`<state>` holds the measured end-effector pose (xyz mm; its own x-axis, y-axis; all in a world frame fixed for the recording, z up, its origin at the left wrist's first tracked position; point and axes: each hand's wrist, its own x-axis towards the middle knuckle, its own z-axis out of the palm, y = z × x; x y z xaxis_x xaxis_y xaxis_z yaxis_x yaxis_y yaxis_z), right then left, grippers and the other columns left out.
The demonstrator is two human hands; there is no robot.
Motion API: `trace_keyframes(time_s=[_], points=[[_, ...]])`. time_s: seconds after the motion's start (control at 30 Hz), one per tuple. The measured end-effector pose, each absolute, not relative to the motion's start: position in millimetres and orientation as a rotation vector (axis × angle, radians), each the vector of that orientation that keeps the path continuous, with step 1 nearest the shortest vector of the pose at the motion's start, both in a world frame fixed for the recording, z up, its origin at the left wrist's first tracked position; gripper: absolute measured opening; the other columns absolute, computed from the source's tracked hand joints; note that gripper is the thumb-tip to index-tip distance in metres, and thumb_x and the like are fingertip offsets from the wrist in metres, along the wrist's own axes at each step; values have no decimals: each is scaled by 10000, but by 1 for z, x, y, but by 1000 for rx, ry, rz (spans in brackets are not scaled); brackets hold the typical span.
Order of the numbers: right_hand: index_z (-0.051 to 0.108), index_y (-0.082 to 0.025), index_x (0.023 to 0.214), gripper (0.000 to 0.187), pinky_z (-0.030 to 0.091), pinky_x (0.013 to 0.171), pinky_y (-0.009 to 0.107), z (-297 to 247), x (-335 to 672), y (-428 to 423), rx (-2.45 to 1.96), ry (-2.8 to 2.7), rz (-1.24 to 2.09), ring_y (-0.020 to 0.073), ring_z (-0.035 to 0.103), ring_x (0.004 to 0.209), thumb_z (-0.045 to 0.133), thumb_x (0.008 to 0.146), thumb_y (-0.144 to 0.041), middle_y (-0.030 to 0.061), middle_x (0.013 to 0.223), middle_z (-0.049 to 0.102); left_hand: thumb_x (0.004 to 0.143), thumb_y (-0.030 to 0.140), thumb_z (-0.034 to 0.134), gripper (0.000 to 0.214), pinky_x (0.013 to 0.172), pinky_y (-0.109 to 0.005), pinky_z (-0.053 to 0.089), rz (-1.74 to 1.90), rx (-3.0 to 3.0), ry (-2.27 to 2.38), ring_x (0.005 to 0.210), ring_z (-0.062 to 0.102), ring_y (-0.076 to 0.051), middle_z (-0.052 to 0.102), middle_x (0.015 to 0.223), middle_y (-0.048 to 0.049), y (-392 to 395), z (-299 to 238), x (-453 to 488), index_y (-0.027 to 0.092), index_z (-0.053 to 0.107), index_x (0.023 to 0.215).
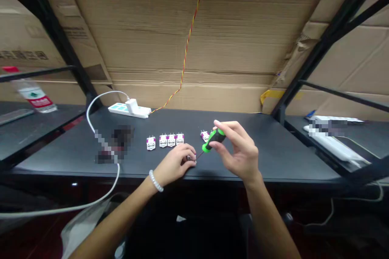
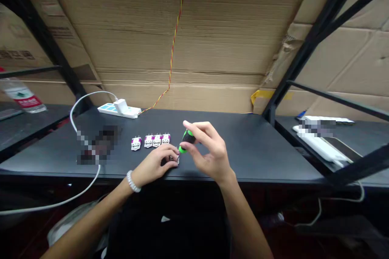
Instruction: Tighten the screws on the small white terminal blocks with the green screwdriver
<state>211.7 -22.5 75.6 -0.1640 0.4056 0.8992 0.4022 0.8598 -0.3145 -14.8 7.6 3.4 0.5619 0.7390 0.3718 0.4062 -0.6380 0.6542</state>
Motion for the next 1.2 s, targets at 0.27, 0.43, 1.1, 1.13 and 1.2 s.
trace_keyframes(time_s=[0.27, 0.43, 1.1, 1.13, 1.2], points=[[719, -340, 1363, 518, 616, 713, 322, 73, 207, -19, -641, -1743, -1, 190, 658, 877, 853, 878, -217, 53, 1044, 672, 937, 141, 717, 67, 1009, -395, 549, 891, 2303, 928, 1071, 673, -232, 731, 1121, -75, 7, 0, -14, 192, 730, 896], [717, -310, 1361, 419, 596, 705, 339, 74, 201, -14, -680, -1703, 79, 191, 657, 862, 754, 949, -241, 70, 1079, 680, 936, 155, 716, 62, 977, -387, 563, 908, 2282, 934, 1061, 667, -235, 731, 1118, -78, 5, 2, -13, 194, 719, 889], [765, -267, 1188, 284, 575, 644, 294, 92, 188, -1, -670, -1772, 85, 144, 630, 709, 817, 910, -294, 39, 1010, 754, 937, 140, 671, 131, 1007, -391, 565, 933, 2288, 951, 1033, 678, -231, 731, 1054, -67, 4, 3, -11, 198, 704, 824], [762, -267, 1207, 306, 585, 660, 300, 93, 189, -1, -674, -1778, 61, 150, 643, 725, 819, 908, -303, 42, 1015, 754, 937, 143, 673, 128, 1008, -392, 566, 936, 2291, 952, 1033, 678, -231, 732, 1057, -69, 4, 2, -11, 198, 709, 827], [730, -265, 1302, 362, 623, 746, 331, 93, 190, -2, -662, -1816, 60, 185, 708, 844, 767, 943, -296, 72, 1099, 766, 942, 151, 674, 124, 1012, -394, 565, 941, 2300, 954, 1041, 679, -233, 734, 1071, -77, 4, 1, -11, 197, 720, 837]])
